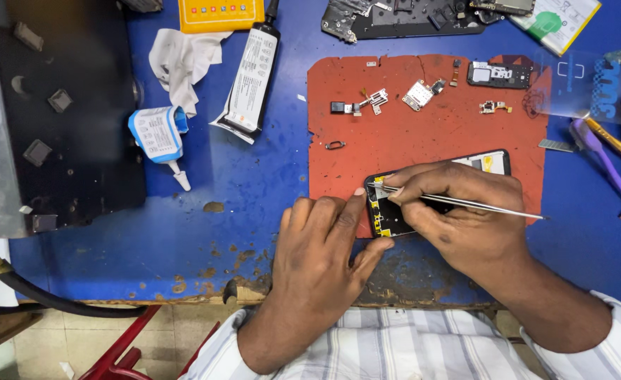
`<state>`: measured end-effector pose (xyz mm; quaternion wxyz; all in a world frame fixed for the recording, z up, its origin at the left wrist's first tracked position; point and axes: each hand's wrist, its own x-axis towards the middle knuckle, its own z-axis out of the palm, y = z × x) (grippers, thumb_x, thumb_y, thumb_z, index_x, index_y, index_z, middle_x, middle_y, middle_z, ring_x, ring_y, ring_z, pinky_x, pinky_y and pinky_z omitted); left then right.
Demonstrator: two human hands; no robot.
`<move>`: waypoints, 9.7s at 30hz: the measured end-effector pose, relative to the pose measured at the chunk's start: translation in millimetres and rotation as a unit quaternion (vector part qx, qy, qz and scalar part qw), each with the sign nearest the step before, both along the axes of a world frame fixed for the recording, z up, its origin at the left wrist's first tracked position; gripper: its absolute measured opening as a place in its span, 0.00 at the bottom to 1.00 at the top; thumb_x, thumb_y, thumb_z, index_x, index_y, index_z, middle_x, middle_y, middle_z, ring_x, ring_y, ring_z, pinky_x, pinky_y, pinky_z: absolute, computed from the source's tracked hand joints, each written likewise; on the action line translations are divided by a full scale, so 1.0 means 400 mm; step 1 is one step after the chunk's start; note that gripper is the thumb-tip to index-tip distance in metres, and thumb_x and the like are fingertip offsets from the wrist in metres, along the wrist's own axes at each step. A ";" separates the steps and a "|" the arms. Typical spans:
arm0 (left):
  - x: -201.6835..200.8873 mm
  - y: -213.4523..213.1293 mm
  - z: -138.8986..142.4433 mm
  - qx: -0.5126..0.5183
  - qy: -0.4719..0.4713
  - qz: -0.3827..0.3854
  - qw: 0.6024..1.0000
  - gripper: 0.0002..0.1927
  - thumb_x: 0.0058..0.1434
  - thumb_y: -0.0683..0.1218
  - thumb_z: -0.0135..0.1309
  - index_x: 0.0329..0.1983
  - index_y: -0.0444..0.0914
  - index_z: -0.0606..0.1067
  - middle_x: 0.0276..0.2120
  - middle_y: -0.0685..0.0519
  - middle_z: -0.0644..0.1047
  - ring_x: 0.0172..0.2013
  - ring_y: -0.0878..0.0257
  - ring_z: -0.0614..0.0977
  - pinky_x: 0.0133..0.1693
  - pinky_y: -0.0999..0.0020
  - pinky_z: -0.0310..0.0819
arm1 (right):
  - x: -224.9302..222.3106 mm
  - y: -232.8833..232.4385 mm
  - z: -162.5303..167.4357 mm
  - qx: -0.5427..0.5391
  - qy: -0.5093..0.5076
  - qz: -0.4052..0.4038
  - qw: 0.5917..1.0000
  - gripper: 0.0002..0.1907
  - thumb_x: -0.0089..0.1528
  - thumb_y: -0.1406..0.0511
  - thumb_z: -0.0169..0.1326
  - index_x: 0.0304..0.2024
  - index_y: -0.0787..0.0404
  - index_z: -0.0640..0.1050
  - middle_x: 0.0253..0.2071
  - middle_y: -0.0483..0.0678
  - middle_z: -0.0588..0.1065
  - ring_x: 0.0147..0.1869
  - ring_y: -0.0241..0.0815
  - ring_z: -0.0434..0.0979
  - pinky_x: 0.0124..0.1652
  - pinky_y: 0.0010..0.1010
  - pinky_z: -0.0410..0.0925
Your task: The person uses tweezers to remove small components and adhesive from the interior of a disassembled smartphone. They then use a red-handled screwdriver to loosen screws along the phone's frame. The phone remains open on the workbench throughout the clip.
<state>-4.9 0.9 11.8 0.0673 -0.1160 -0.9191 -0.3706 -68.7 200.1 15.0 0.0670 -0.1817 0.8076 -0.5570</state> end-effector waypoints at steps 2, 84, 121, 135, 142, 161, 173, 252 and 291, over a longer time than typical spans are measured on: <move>-0.001 -0.001 -0.001 -0.003 -0.005 -0.004 1.000 0.33 0.59 0.54 0.67 0.61 0.28 0.74 0.38 0.50 0.70 0.38 0.56 0.70 0.40 0.60 0.62 | -0.002 -0.001 -0.003 0.009 -0.005 -0.001 1.000 0.08 0.58 0.78 0.59 0.38 0.67 0.80 0.44 0.54 0.82 0.47 0.41 0.86 0.48 0.29 0.79; -0.007 -0.008 -0.002 -0.021 0.001 -0.024 0.999 0.32 0.58 0.52 0.67 0.59 0.27 0.75 0.33 0.51 0.69 0.34 0.57 0.67 0.37 0.61 0.59 | 0.013 -0.004 -0.028 -0.082 -0.089 -0.042 0.992 0.08 0.67 0.78 0.53 0.46 0.69 0.68 0.47 0.61 0.80 0.55 0.45 0.84 0.54 0.30 0.78; -0.012 -0.002 -0.001 -0.016 0.012 -0.030 0.999 0.26 0.58 0.49 0.67 0.54 0.29 0.79 0.31 0.55 0.71 0.35 0.60 0.68 0.38 0.63 0.60 | 0.012 0.000 -0.039 0.012 -0.020 -0.010 1.000 0.10 0.66 0.76 0.54 0.43 0.66 0.66 0.44 0.58 0.80 0.54 0.46 0.85 0.50 0.29 0.80; -0.011 0.006 0.003 -0.016 0.030 -0.019 0.999 0.24 0.57 0.49 0.68 0.52 0.30 0.79 0.32 0.54 0.71 0.36 0.58 0.70 0.38 0.61 0.61 | 0.011 -0.001 -0.039 -0.036 -0.058 -0.025 0.997 0.09 0.67 0.76 0.53 0.45 0.65 0.66 0.45 0.58 0.80 0.54 0.45 0.86 0.52 0.30 0.80; -0.014 0.020 0.012 -0.021 0.030 -0.017 0.999 0.23 0.56 0.49 0.68 0.51 0.31 0.79 0.32 0.54 0.71 0.35 0.58 0.70 0.38 0.62 0.62 | -0.002 0.023 -0.022 0.015 -0.035 0.019 0.999 0.09 0.64 0.77 0.53 0.42 0.64 0.67 0.46 0.57 0.82 0.52 0.43 0.86 0.50 0.30 0.80; -0.009 0.004 0.005 -0.019 0.024 -0.028 0.999 0.25 0.58 0.49 0.68 0.53 0.29 0.78 0.31 0.55 0.71 0.35 0.59 0.70 0.37 0.62 0.60 | 0.006 0.008 -0.032 0.002 -0.034 0.008 0.999 0.09 0.66 0.76 0.53 0.43 0.66 0.66 0.44 0.58 0.81 0.54 0.45 0.85 0.51 0.29 0.80; -0.007 0.001 0.001 -0.022 0.024 -0.032 0.999 0.26 0.58 0.49 0.67 0.54 0.28 0.78 0.30 0.54 0.70 0.34 0.59 0.69 0.37 0.62 0.59 | 0.005 0.007 -0.039 -0.014 -0.058 0.004 0.998 0.09 0.66 0.76 0.52 0.43 0.65 0.65 0.45 0.58 0.81 0.54 0.44 0.85 0.51 0.29 0.80; -0.014 0.006 -0.003 -0.019 0.026 -0.031 0.999 0.25 0.59 0.49 0.67 0.54 0.28 0.78 0.31 0.55 0.71 0.34 0.59 0.69 0.37 0.62 0.59 | 0.001 0.028 -0.046 0.006 -0.062 0.022 0.998 0.10 0.64 0.77 0.53 0.43 0.65 0.67 0.44 0.57 0.81 0.56 0.45 0.85 0.53 0.31 0.80; -0.008 0.012 -0.002 -0.021 0.020 -0.028 0.999 0.25 0.58 0.49 0.67 0.54 0.29 0.78 0.31 0.56 0.71 0.35 0.59 0.69 0.38 0.62 0.60 | -0.010 0.029 -0.027 0.022 -0.033 0.041 0.998 0.09 0.64 0.76 0.54 0.42 0.65 0.67 0.44 0.56 0.82 0.54 0.44 0.86 0.51 0.31 0.79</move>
